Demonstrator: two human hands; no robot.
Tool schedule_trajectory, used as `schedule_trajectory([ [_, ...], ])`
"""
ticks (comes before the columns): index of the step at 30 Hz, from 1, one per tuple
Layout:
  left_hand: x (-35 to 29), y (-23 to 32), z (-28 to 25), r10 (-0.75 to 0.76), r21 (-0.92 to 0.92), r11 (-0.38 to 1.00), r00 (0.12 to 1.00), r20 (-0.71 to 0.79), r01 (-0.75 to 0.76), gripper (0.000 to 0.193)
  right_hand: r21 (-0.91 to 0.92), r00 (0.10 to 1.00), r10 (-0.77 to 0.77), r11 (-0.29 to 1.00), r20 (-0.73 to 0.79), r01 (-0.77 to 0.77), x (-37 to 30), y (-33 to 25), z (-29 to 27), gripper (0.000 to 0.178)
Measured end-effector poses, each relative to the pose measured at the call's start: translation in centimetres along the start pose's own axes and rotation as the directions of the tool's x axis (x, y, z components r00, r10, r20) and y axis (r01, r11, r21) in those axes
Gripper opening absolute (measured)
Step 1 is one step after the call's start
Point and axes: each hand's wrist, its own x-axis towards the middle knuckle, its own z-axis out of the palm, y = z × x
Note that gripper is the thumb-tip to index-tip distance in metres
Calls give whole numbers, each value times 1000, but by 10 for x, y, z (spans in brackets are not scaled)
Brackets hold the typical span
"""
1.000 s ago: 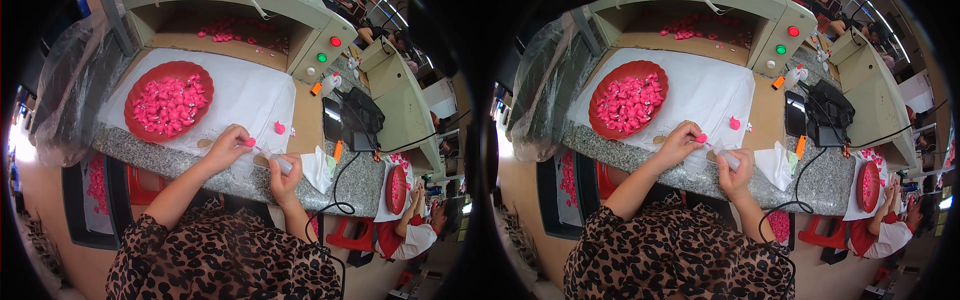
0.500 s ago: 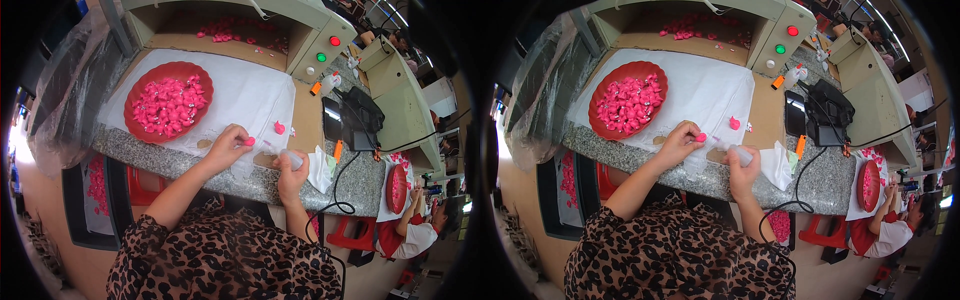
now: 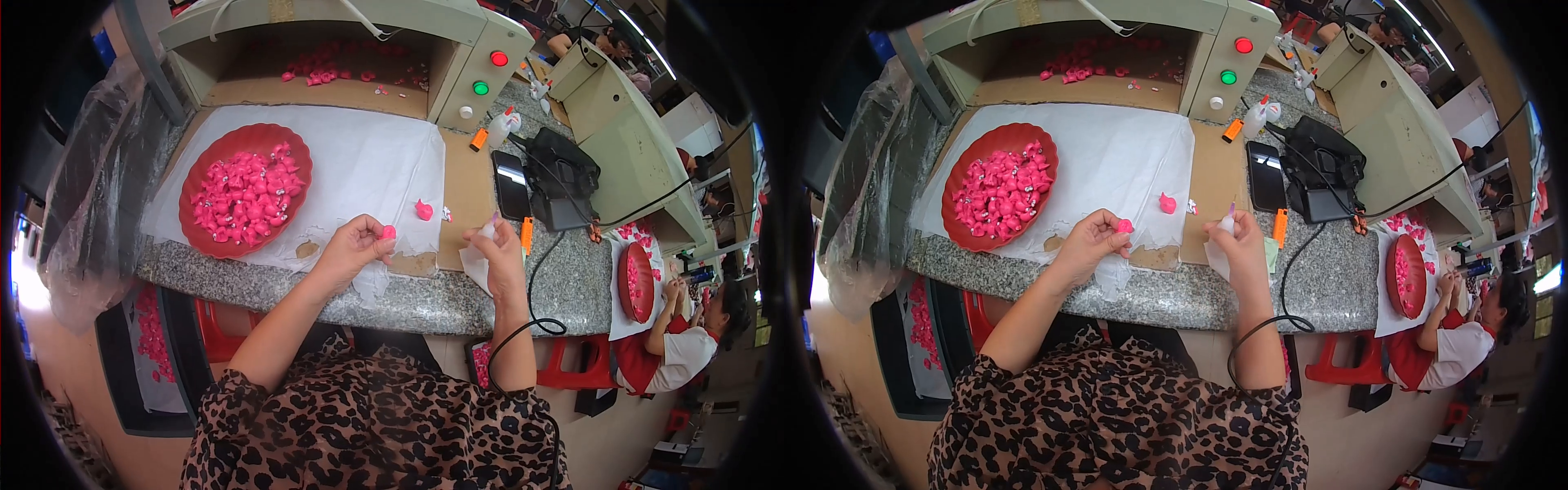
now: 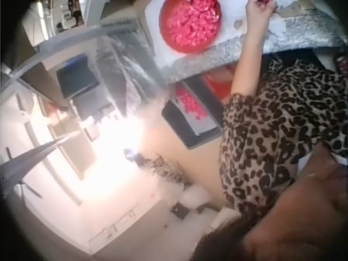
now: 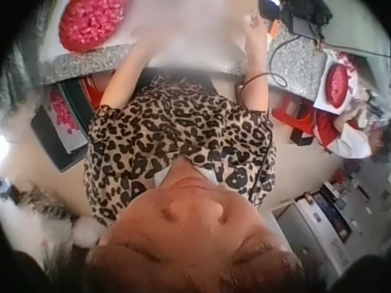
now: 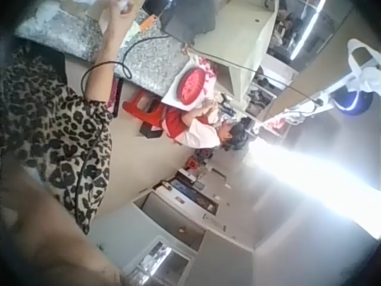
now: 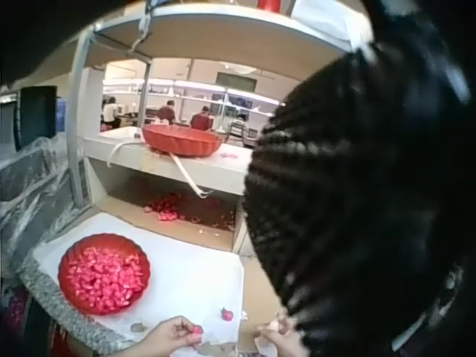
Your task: The person assembles small toy figurines by applying glue from a bottle dispenser and attaching parts together by hand.
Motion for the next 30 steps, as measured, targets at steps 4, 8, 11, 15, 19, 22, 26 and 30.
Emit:
schedule_trajectory([
  [4, 3, -5, 8, -39, -55, 998, 999, 10, 40, 16, -372, 996, -67, 927, -60, 40, 35, 21, -11, 18],
  [8, 3, -11, 4, -47, -54, 997, 999, 15, 48, 16, -725, 965, -256, 656, 48, 210, 46, 32, -7, 15],
  [11, 2, -14, 2, -46, -47, 998, 999, -14, 45, 15, -795, 959, -253, 553, 126, 250, 42, 27, 0, 19],
  [15, 1, -14, 4, -8, -52, 999, 1000, 2, 8, 18, -836, 960, -243, 492, 137, 244, 44, 25, 4, 17],
  [19, 0, -7, 9, -9, -52, 999, 1000, 12, 9, 30, -663, 967, -205, 705, 148, 251, 43, 18, -2, 16],
  [22, -1, -15, -2, -16, -61, 998, 998, 59, 20, 37, -411, 988, 17, 910, 153, 48, 23, -3, 16, 13],
  [26, 0, -16, 0, -40, -58, 997, 998, 55, 43, 34, -96, 949, 134, 989, 284, -111, 5, 0, 24, 9],
  [30, 0, -18, -1, -30, -73, 997, 998, 56, 34, 35, -138, 913, 184, 980, 364, -143, -5, 6, 41, 11],
])
